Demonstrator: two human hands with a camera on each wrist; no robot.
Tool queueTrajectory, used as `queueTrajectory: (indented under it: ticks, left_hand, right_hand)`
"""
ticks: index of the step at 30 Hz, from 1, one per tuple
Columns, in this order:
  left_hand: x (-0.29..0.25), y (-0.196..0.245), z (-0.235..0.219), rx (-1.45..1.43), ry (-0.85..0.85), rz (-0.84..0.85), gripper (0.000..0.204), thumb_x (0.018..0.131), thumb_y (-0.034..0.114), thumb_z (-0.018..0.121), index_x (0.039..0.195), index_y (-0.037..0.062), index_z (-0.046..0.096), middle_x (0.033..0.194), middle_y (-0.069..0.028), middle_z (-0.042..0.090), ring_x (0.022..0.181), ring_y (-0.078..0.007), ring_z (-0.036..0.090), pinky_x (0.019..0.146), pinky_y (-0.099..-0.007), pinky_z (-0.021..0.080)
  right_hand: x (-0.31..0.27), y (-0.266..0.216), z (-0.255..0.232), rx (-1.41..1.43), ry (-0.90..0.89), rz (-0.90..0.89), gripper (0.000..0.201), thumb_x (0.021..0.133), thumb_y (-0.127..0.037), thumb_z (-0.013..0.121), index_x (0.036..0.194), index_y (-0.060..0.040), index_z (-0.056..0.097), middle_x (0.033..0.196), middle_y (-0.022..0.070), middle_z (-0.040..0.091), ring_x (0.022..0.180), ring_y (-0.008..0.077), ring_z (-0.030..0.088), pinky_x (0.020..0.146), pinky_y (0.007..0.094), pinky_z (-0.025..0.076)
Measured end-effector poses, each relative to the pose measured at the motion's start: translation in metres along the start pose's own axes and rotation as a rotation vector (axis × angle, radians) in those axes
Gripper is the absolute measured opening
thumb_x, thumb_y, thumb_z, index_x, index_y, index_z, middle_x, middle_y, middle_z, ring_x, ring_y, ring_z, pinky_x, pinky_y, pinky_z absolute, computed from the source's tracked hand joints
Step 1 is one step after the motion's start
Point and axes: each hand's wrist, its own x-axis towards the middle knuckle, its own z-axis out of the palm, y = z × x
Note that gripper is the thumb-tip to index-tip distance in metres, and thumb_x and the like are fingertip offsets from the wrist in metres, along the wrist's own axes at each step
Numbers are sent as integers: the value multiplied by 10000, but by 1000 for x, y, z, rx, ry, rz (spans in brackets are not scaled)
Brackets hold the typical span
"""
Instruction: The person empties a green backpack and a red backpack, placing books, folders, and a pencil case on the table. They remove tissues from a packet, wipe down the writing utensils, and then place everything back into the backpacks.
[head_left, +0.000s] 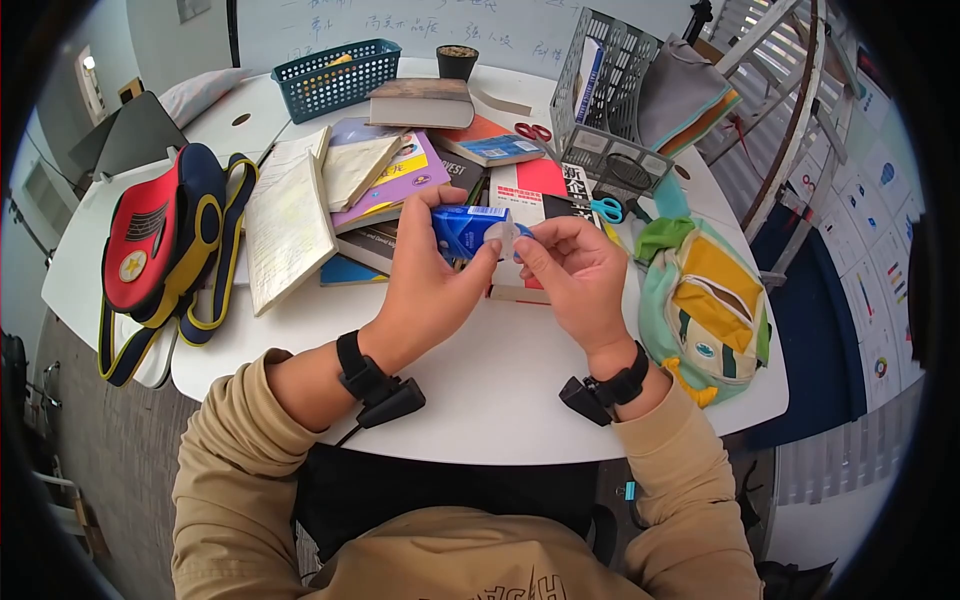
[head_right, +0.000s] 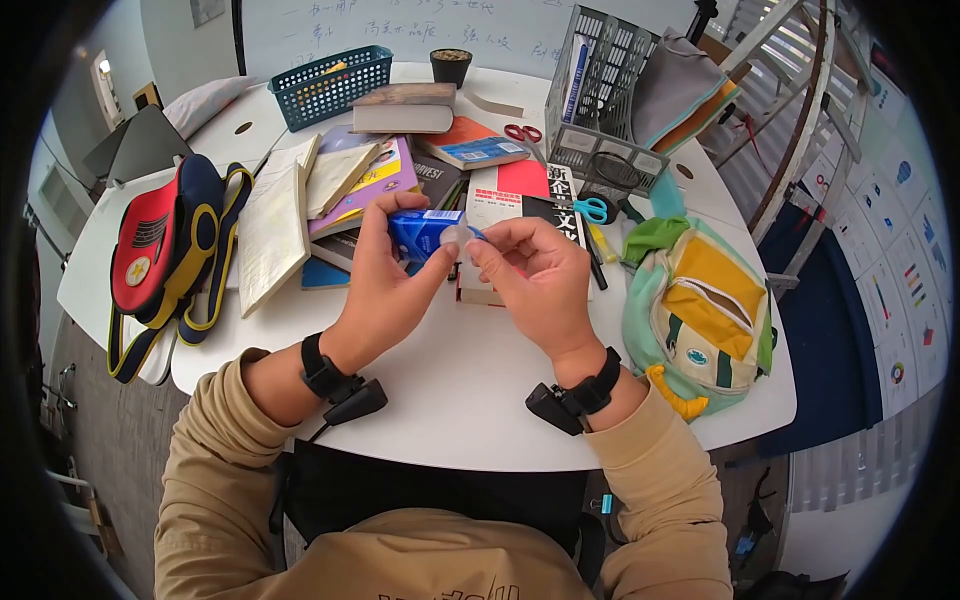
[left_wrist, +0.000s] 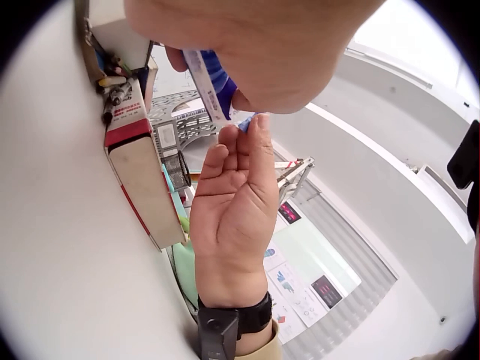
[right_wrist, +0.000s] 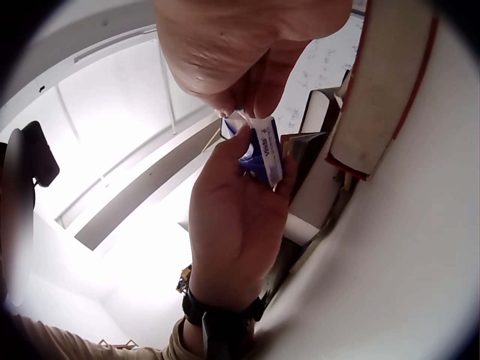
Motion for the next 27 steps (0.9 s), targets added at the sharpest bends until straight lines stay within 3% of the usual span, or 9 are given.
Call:
queueTrajectory:
  ticks: [3, 10, 15, 18, 21, 24, 27]
  left_hand:
    - [0, 1, -2, -28, -47, -15, 531, 1031, 68, 802, 1470, 24, 507, 1376, -92, 594, 1186, -134, 611, 1004, -307, 565]
    - [2, -2, -1, -109, -154, -80, 408, 1113, 38, 707, 1466, 11, 504, 1358, -99, 643, 1249, -144, 644, 1038, -309, 597]
    - [5, -22, 1, -47, -141, -21, 400, 1137, 83, 705, 1465, -6, 493, 1363, -112, 654, 1246, -147, 663, 995, -295, 621]
    - [6, -20, 0, -50, -162, -111, 435, 1120, 130, 745, 1451, -22, 506, 1370, -159, 649, 1157, -177, 705, 921, -332, 633]
    - [3, -9, 1, -179, -182, -209, 414, 1132, 122, 722, 1457, -20, 508, 1380, -151, 641, 1175, -180, 700, 967, -336, 616]
    - [2, -19, 3, -134, -176, -38, 392, 1154, 134, 690, 1465, -15, 504, 1372, -131, 633, 1171, -164, 689, 939, -312, 601]
    - [1, -14, -2, -130, -212, -13, 367, 1185, 104, 613, 1506, -8, 474, 1391, -95, 593, 1213, -116, 638, 986, -279, 570]
  right_hand:
    - [5, 9, -2, -1, 50, -88, 165, 1039, -38, 838, 1164, 39, 763, 1040, 68, 795, 900, 90, 746, 783, 241, 620]
    - [7, 9, -4, 12, 74, -114, 184, 1060, -71, 825, 1196, 42, 776, 1071, 69, 802, 909, 89, 745, 782, 240, 612]
    - [7, 11, -2, -88, 89, -183, 162, 1039, -39, 826, 1194, 4, 813, 1117, 62, 811, 946, 105, 743, 823, 263, 611]
    - [9, 0, -1, -338, 27, -349, 152, 998, -8, 839, 1149, -26, 837, 1119, 73, 810, 952, 133, 743, 830, 279, 605]
    - [7, -4, -1, -448, 1, -386, 176, 951, 16, 853, 1120, -30, 848, 1088, 86, 799, 932, 198, 745, 832, 307, 602]
    - [12, -5, -7, -584, -55, -536, 230, 911, 29, 866, 1132, -37, 853, 1059, 79, 790, 968, 252, 741, 856, 342, 599]
    - [14, -6, -7, -636, -90, -610, 248, 889, 7, 884, 1129, -46, 857, 1087, 78, 781, 1027, 288, 729, 893, 370, 598]
